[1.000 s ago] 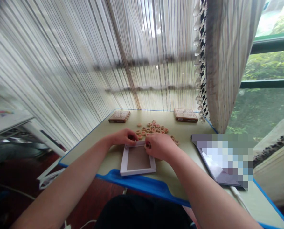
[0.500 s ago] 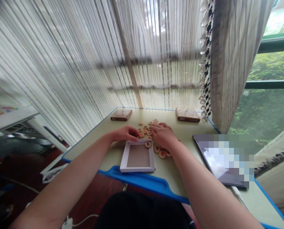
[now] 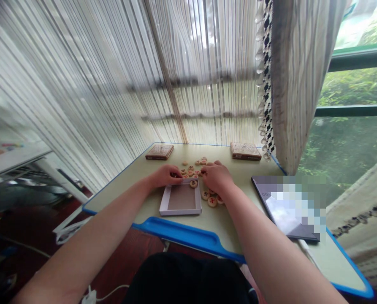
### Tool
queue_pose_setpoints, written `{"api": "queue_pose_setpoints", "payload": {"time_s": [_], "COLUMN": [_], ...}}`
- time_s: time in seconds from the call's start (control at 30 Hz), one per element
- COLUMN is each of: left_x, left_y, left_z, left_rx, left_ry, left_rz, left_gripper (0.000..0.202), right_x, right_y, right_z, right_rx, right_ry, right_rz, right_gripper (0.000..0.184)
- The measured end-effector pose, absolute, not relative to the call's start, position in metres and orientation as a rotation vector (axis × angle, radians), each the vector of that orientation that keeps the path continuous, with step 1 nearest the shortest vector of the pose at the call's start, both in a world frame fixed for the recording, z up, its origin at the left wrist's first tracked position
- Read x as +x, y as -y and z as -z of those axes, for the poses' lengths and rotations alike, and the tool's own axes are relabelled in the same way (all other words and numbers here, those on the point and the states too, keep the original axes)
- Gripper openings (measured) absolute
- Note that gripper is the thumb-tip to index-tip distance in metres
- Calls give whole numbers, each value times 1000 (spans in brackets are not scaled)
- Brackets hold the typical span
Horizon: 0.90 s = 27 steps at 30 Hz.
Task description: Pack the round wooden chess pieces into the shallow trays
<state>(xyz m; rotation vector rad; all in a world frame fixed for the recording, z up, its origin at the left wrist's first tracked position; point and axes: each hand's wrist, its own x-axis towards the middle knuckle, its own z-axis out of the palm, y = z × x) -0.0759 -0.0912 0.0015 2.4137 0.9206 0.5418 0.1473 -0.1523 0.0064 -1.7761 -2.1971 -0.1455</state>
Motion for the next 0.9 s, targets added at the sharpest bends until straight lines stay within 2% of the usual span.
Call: {"api": "queue_pose_setpoints", "payload": {"time_s": [0.17, 0.33, 0.5, 0.73, 0.9], "left_x": [-76, -78, -79, -79, -79], "left_y": [89, 87, 86, 85, 85], "left_z": [-1, -2, -1, 0, 0], "left_rx": [2397, 2256, 2214, 2203, 2200], "left_ry": [-940, -982, -1007, -1031, -972], "left_rz": [-607, -505, -470, -506, -521], "left_gripper": [28, 35, 30, 30, 30], "right_x": [146, 146, 149, 141, 118], "right_y": [155, 154, 149, 157, 178], "right_z": [-10, -12, -7, -17, -21], "right_rx": [-1928, -1986, -1990, -1713, -1483], "right_ry": [2084, 2034, 1977, 1781, 2069], "right_rz": [136, 56, -49, -305, -473], "right_gripper": [27, 27, 29, 27, 18]}}
